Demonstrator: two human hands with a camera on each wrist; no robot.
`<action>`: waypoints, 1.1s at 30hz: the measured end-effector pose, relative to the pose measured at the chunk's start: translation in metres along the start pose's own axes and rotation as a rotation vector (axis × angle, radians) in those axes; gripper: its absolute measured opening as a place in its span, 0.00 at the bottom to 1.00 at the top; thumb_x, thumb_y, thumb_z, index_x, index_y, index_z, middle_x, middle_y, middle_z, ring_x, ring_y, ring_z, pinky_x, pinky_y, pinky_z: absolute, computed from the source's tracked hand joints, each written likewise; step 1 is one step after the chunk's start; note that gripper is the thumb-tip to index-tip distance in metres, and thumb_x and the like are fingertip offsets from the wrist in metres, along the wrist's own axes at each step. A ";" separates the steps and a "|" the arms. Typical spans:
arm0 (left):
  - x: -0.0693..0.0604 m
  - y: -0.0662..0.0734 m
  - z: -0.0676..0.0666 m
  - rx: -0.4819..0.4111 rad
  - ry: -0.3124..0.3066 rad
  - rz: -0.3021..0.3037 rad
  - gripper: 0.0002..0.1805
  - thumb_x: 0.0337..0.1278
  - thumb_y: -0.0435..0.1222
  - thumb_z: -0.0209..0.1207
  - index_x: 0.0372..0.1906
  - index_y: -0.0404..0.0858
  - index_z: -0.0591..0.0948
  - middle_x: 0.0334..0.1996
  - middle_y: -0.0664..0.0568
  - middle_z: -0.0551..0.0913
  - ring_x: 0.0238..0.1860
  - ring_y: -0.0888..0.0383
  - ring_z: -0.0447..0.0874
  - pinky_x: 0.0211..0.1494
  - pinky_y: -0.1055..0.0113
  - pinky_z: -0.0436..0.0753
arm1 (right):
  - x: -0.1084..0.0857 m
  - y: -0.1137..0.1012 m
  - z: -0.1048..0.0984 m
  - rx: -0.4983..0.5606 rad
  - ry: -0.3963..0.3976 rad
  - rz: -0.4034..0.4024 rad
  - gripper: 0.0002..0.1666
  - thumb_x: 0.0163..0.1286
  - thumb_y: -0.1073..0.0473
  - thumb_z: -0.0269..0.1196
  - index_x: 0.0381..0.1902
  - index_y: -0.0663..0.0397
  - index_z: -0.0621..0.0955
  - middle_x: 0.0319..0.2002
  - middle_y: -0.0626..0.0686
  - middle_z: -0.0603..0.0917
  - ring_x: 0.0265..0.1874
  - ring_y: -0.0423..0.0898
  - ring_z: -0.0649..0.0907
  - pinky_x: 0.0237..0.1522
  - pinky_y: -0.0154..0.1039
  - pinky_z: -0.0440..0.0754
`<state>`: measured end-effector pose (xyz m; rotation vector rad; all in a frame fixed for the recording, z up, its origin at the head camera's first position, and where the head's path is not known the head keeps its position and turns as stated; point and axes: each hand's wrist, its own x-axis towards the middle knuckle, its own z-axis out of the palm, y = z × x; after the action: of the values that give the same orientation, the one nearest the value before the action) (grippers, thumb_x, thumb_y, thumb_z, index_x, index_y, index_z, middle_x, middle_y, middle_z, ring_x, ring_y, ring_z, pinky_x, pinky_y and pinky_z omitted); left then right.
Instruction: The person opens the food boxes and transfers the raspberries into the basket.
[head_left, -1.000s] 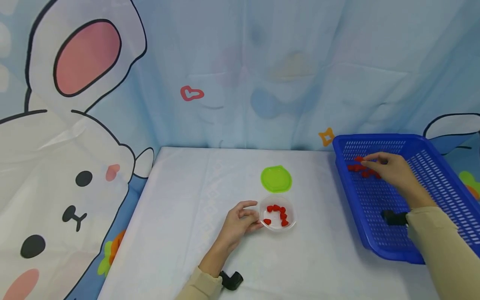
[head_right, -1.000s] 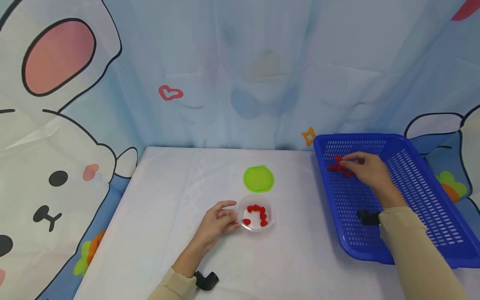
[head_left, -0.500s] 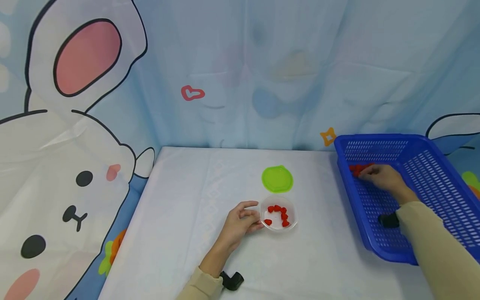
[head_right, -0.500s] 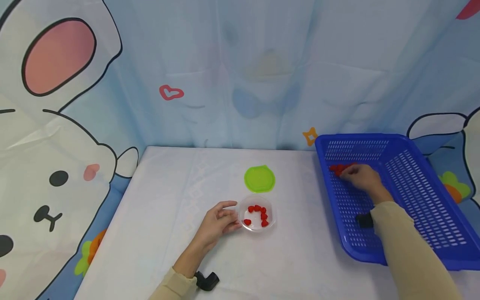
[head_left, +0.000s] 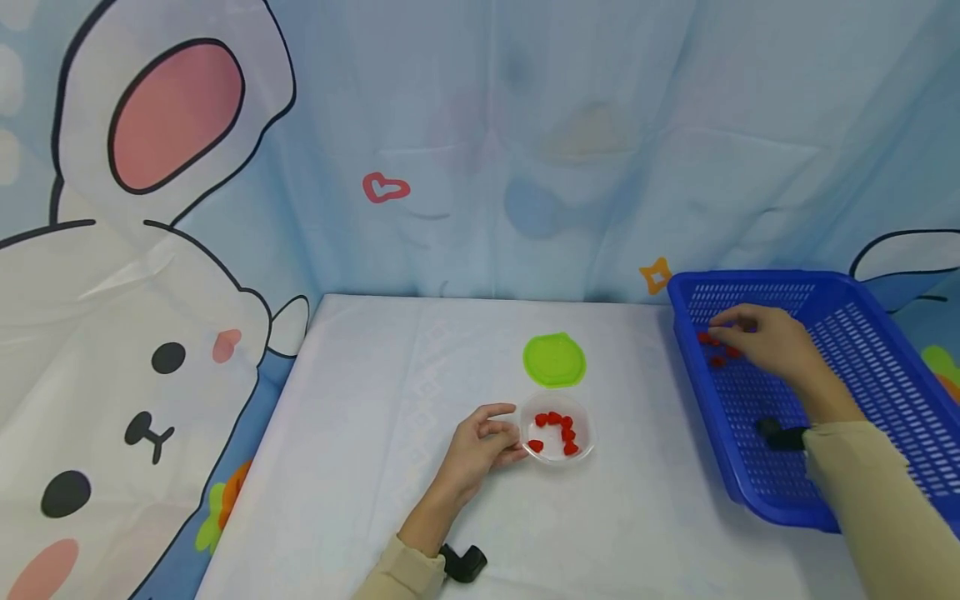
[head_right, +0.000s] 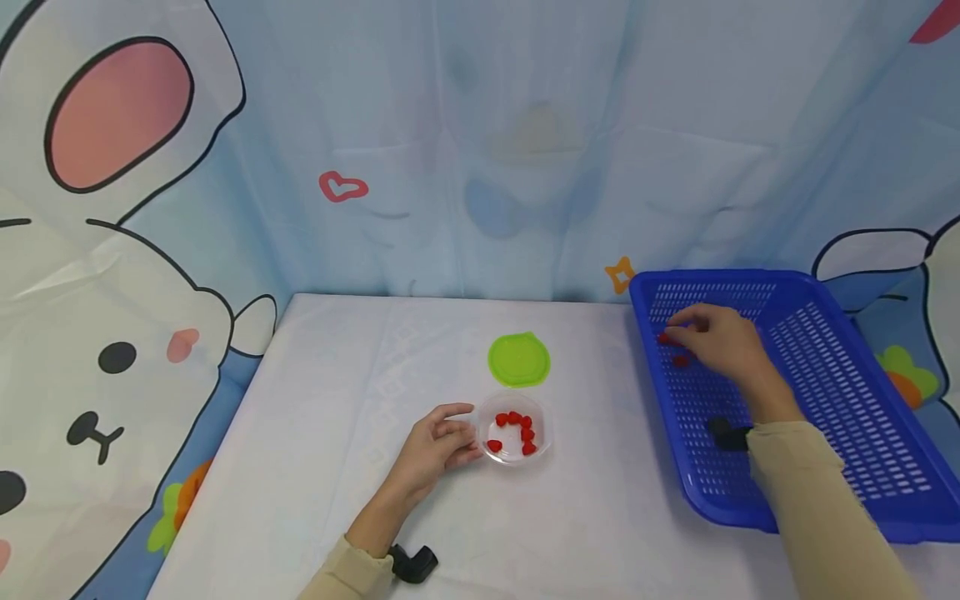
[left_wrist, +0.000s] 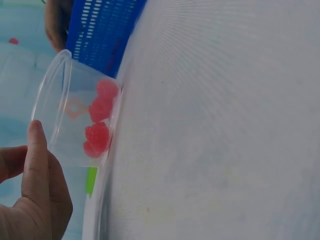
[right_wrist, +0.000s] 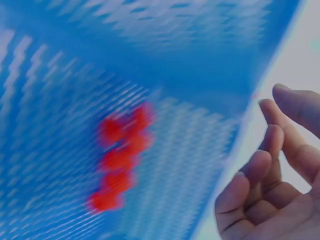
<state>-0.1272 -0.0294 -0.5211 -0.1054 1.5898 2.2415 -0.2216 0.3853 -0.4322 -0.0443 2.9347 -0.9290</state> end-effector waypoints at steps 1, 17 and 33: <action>0.000 0.000 0.000 -0.001 0.000 0.000 0.21 0.65 0.23 0.60 0.62 0.34 0.76 0.41 0.38 0.80 0.37 0.52 0.84 0.46 0.58 0.88 | -0.005 -0.011 -0.001 0.003 -0.005 -0.016 0.27 0.77 0.46 0.58 0.56 0.65 0.80 0.41 0.64 0.82 0.38 0.59 0.79 0.30 0.44 0.75; -0.001 0.001 0.001 -0.002 0.002 -0.003 0.22 0.64 0.24 0.61 0.62 0.35 0.77 0.39 0.43 0.80 0.37 0.52 0.84 0.46 0.58 0.88 | -0.068 -0.124 0.059 0.100 0.116 -0.270 0.07 0.67 0.60 0.70 0.43 0.52 0.88 0.36 0.53 0.77 0.32 0.50 0.72 0.25 0.39 0.72; 0.000 -0.002 0.000 -0.006 0.005 0.011 0.22 0.64 0.24 0.61 0.62 0.34 0.76 0.38 0.43 0.80 0.37 0.52 0.84 0.46 0.58 0.88 | -0.062 -0.115 0.170 0.233 0.053 -0.306 0.08 0.56 0.62 0.77 0.34 0.46 0.91 0.39 0.56 0.73 0.46 0.57 0.67 0.38 0.49 0.66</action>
<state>-0.1267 -0.0284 -0.5226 -0.1050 1.5898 2.2562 -0.1468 0.1961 -0.5016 -0.4748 2.8946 -1.3253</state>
